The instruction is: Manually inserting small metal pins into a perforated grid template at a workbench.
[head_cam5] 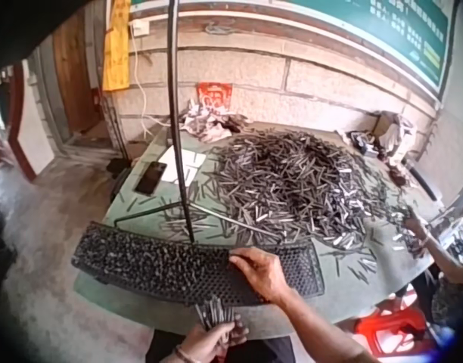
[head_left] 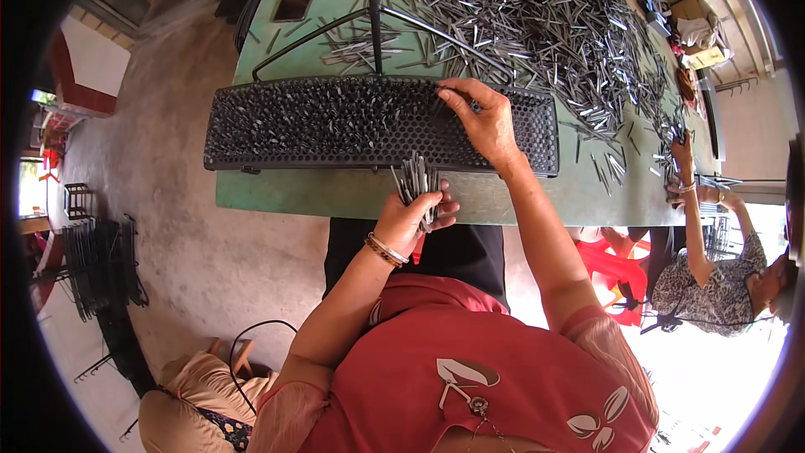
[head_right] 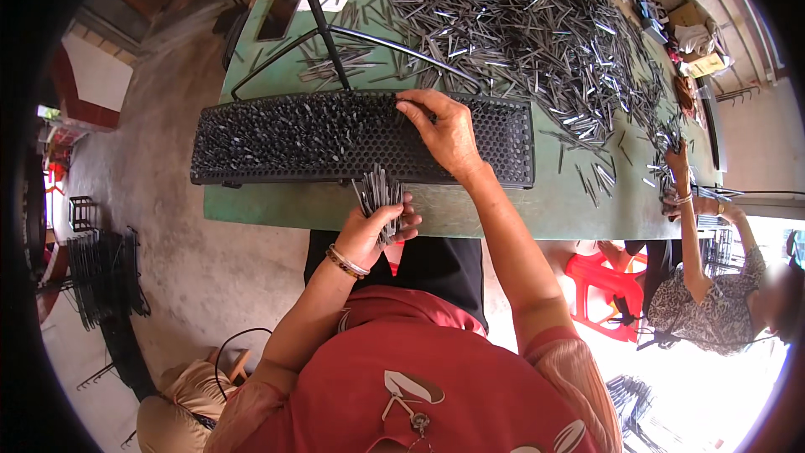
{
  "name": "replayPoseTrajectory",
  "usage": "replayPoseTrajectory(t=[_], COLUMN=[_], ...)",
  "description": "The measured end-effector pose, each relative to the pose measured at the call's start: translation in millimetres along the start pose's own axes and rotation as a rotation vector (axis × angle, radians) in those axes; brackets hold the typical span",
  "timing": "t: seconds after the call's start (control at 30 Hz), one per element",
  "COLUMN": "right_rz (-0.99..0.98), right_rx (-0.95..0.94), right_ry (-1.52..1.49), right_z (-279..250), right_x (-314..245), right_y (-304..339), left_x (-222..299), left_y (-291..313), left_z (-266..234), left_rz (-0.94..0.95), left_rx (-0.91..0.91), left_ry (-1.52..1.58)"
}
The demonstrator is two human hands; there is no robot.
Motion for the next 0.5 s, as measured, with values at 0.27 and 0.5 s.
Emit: replayPoseTrajectory(t=[0.27, 0.5], right_rz=[-0.176, -0.144], right_rx=[-0.09, -0.119], right_ry=[0.087, 0.051], right_z=[3.8, 5.4], right_x=[-12.7, -10.0], right_y=[-1.3, 1.9], left_x=[-1.0, -1.9], left_y=[-0.1, -1.2], left_z=[-0.7, 0.2], left_rz=[0.004, -0.008], left_rx=[-0.016, -0.027], left_ry=[-0.058, -0.048])
Point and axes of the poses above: each hand's wrist, its own y-axis away from the middle knuckle, its own z-axis out of the palm, x = y × z, the point moved 9 cm from there along -y, towards the middle knuckle, and after that the axes turned 7 degrees about x, right-handed, at the moved point
